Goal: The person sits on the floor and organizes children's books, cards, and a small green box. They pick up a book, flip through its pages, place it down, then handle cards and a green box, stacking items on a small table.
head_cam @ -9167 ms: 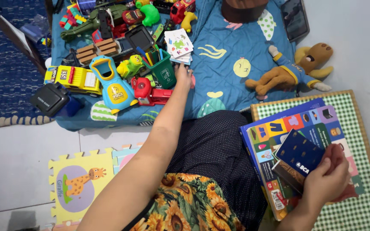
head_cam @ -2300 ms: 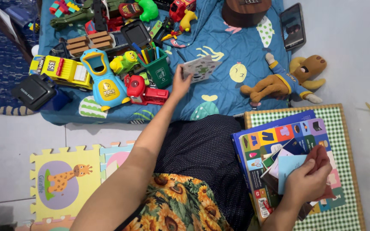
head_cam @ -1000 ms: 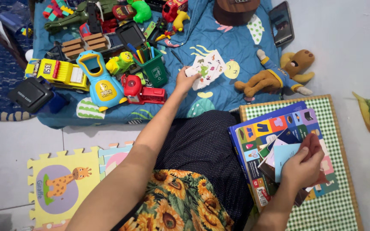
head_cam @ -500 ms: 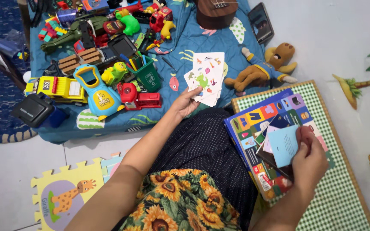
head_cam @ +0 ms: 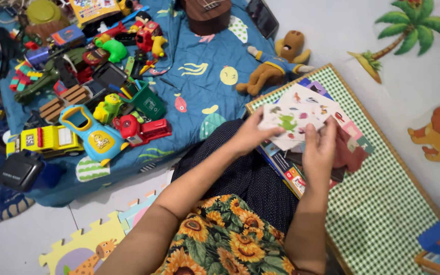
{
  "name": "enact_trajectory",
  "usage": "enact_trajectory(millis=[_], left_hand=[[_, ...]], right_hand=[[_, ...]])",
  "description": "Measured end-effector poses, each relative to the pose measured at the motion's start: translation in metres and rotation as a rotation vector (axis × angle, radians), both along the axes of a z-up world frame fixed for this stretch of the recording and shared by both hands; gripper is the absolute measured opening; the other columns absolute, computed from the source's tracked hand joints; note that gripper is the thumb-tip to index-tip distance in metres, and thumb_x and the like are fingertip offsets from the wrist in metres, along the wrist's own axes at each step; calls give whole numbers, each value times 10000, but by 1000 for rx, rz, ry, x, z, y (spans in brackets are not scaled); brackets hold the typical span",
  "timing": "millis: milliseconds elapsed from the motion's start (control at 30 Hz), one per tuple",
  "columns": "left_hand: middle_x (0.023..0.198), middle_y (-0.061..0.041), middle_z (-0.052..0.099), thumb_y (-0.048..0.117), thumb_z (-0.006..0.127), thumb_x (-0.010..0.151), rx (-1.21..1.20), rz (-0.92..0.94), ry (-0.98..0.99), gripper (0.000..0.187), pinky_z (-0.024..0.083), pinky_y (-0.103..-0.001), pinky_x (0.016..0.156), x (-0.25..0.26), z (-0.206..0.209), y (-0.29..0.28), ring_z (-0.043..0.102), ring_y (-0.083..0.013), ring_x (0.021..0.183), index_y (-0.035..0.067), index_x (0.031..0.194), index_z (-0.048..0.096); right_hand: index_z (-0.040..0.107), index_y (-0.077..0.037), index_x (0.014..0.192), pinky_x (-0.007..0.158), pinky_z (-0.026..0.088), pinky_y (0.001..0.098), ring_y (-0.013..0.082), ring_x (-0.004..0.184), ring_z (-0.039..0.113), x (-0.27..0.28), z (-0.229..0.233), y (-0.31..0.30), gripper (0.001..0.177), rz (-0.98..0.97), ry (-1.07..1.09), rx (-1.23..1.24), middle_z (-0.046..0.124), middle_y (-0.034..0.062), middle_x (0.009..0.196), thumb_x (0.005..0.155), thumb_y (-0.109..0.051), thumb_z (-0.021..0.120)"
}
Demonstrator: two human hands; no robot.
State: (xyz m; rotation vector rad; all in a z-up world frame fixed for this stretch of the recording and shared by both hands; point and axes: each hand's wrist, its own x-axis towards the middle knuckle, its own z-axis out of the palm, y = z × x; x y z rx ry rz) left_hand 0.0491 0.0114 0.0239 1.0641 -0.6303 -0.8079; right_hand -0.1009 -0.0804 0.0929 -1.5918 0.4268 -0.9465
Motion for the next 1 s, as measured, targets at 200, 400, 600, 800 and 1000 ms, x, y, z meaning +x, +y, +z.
enact_trajectory(millis=[200,400,600,800,1000], left_hand=[[1228,-170,735,256,837,899,55,109,-612,574,584,-389,961,-44,21,-22,735,-296,1156,23,1344,559],[1240,-201,635,234,803,902,-25,171,-682,588,537,-412,978,-65,21,-43,652,-348,1173,15,1341,478],[1271,-187,584,120,751,916,-79,117,-658,512,515,-409,1014,-73,25,-41,609,-351,1221,30,1325,456],[1231,-181,580,67,709,917,-69,46,-587,497,520,-392,1010,-74,21,-32,618,-308,1209,37,1327,430],[1223,-190,561,51,700,920,-68,53,-643,506,508,-390,994,-73,15,-27,610,-318,1184,23,1334,410]], right_hand=[[419,24,1429,1067,503,318,195,1240,611,-30,-16,-14,375,-192,-82,-1,622,156,1340,1093,-14,580],[428,2,1432,1112,483,348,216,1286,592,-53,-38,-22,344,-231,-85,-17,592,172,1376,1113,-8,556],[318,-24,1544,1246,376,402,267,1447,477,-44,-44,-15,544,-170,-161,-99,458,198,1540,1051,67,530],[199,-53,1649,1291,313,442,325,1521,370,-48,-42,-1,735,-373,79,-483,354,216,1611,1042,48,600],[414,-143,1574,1301,369,468,353,1566,338,-56,-35,3,590,-422,278,-735,303,173,1641,1049,6,639]])
